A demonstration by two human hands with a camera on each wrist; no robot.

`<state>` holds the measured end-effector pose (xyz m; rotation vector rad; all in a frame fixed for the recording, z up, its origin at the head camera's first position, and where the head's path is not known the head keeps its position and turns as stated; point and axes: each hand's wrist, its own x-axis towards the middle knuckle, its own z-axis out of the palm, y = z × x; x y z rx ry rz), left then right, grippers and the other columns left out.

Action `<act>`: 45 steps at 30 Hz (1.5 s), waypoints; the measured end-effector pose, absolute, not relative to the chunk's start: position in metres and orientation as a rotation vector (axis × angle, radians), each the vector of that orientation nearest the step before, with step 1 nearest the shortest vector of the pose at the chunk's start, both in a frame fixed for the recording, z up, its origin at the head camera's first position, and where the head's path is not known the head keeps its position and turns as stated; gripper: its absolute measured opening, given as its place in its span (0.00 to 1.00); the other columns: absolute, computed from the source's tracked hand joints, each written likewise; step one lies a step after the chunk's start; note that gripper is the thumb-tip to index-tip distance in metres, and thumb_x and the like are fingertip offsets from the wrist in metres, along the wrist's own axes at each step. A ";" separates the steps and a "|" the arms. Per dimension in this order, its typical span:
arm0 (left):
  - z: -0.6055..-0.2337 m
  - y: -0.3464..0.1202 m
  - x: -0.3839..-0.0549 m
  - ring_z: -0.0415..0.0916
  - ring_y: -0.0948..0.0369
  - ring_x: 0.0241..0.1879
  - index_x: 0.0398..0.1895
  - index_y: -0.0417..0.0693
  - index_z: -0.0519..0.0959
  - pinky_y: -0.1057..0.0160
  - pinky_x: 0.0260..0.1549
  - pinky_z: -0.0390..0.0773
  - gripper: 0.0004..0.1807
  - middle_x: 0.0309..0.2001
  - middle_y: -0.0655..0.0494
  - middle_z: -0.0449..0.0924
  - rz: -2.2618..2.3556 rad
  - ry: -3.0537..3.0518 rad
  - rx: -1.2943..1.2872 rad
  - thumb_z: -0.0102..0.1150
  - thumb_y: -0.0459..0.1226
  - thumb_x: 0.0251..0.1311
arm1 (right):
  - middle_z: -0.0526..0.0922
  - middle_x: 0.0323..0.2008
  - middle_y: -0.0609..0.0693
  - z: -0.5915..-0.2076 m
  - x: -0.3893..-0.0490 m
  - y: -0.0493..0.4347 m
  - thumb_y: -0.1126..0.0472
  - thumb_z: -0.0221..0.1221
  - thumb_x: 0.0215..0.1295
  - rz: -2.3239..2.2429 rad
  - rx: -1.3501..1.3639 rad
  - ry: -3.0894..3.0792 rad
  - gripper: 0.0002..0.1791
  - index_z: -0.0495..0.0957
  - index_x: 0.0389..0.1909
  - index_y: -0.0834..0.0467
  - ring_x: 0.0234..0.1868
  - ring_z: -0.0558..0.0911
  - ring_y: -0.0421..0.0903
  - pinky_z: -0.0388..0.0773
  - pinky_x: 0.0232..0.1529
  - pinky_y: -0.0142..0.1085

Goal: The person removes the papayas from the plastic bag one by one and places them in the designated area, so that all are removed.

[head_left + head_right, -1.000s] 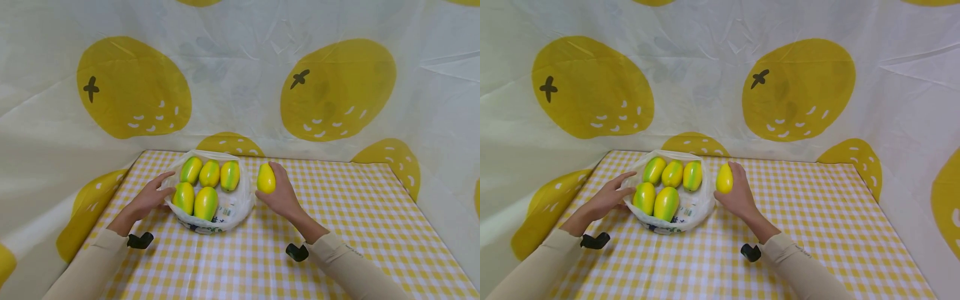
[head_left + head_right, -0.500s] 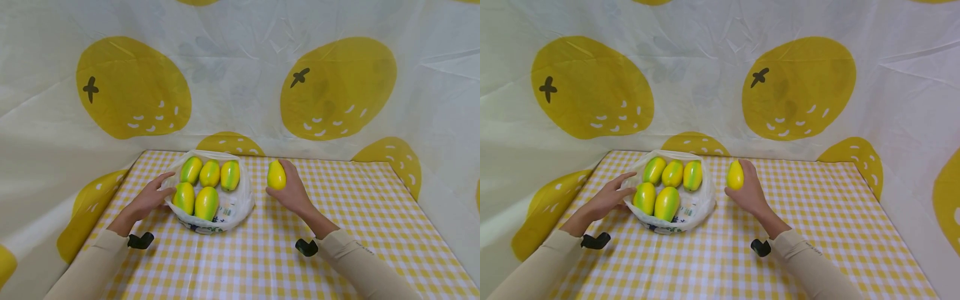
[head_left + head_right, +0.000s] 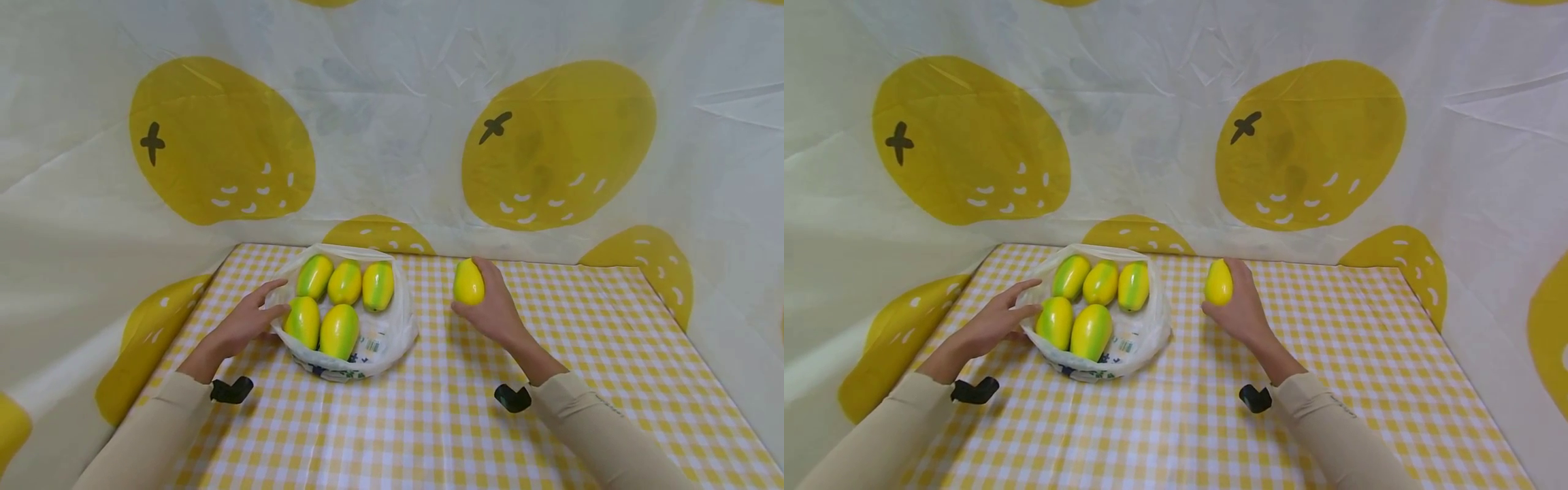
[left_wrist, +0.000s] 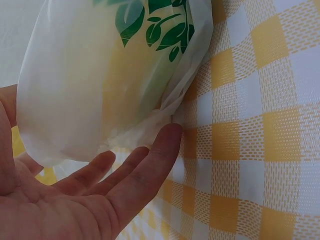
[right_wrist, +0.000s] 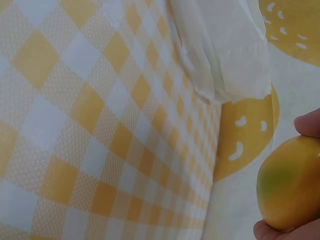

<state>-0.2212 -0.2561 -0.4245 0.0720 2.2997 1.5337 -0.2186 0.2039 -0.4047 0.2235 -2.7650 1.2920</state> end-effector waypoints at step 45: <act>-0.424 -0.254 -0.221 0.74 0.40 0.66 0.86 0.52 0.43 0.47 0.50 0.88 0.41 0.83 0.30 0.25 1.509 2.318 0.047 0.51 0.45 0.80 | 0.60 0.75 0.67 -0.411 -0.239 0.262 0.60 0.68 0.63 1.185 0.153 -2.806 0.51 0.51 0.81 0.61 0.57 0.72 0.64 0.75 0.53 0.56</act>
